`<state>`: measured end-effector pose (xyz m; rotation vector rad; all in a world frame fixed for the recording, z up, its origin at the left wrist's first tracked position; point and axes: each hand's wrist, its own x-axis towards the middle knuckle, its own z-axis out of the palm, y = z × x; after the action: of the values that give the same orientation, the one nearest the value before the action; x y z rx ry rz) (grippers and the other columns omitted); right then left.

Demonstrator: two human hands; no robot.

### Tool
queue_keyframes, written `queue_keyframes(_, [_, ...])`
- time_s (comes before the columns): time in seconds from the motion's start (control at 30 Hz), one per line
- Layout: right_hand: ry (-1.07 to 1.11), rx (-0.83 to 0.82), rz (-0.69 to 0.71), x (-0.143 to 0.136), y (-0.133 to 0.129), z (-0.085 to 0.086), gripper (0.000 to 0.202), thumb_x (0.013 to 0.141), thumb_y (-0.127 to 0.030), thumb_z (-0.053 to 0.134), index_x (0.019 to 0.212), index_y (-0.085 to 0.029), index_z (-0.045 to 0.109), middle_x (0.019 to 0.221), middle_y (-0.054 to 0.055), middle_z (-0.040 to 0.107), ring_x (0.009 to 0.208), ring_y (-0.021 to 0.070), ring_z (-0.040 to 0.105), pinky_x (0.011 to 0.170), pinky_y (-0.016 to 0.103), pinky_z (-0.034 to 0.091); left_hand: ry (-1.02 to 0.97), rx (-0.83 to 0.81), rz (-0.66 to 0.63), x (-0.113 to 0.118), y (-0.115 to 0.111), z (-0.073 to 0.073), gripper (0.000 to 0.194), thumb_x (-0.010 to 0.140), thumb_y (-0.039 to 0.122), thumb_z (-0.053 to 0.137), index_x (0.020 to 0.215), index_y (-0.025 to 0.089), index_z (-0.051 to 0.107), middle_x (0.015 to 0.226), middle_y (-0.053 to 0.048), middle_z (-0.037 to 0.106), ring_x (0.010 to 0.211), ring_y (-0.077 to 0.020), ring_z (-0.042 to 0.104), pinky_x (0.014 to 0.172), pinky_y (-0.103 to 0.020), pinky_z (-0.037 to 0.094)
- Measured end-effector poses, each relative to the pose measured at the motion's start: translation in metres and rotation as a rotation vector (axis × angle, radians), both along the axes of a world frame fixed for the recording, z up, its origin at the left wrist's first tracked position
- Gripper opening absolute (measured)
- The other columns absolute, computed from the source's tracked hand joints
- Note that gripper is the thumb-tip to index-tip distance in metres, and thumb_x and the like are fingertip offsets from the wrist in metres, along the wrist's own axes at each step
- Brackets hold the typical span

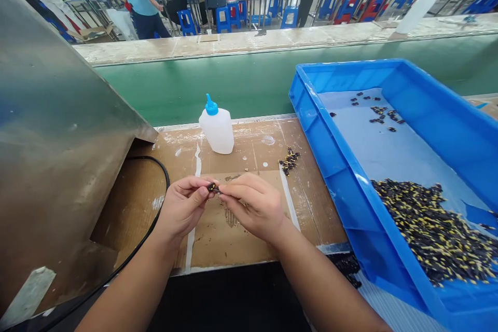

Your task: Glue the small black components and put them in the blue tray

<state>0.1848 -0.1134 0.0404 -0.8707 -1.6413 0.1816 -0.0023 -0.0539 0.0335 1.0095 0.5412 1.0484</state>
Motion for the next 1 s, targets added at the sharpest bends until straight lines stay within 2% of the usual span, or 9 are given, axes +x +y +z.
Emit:
queue_keyframes(0.27, [-0.017, -0.021, 0.010, 0.000, 0.000, -0.002, 0.031, 0.098, -0.003, 0.073, 0.122, -0.021, 0.075, 0.105, 0.008, 0.081, 0.092, 0.0191, 0.077, 0.079, 0.035, 0.066, 0.101, 0.059, 0.036, -0.004, 0.001, -0.010, 0.006, 0.086, 0.026, 0.092, 0.090, 0.025, 0.088, 0.103, -0.007, 0.085, 0.094, -0.0159, 0.079, 0.090, -0.024, 0.063])
queue_keyframes(0.67, [-0.015, -0.023, -0.006, 0.000, -0.001, 0.000, 0.027, 0.099, -0.004, 0.072, 0.119, -0.022, 0.076, 0.105, 0.007, 0.081, 0.092, 0.0182, 0.078, 0.080, 0.033, 0.067, 0.105, 0.070, 0.040, -0.002, 0.002, -0.010, 0.005, 0.086, 0.026, 0.091, 0.090, 0.025, 0.088, 0.103, -0.007, 0.085, 0.096, -0.0177, 0.079, 0.091, -0.027, 0.064])
queue_keyframes(1.0, [-0.061, 0.018, -0.052, -0.002, 0.000, -0.002, 0.030, 0.098, -0.004, 0.073, 0.121, -0.023, 0.076, 0.103, 0.008, 0.081, 0.089, 0.0205, 0.078, 0.077, 0.036, 0.067, 0.190, 0.126, 0.136, 0.001, 0.001, -0.012, 0.006, 0.085, 0.027, 0.092, 0.088, 0.024, 0.088, 0.103, -0.008, 0.085, 0.099, -0.0205, 0.080, 0.094, -0.030, 0.064])
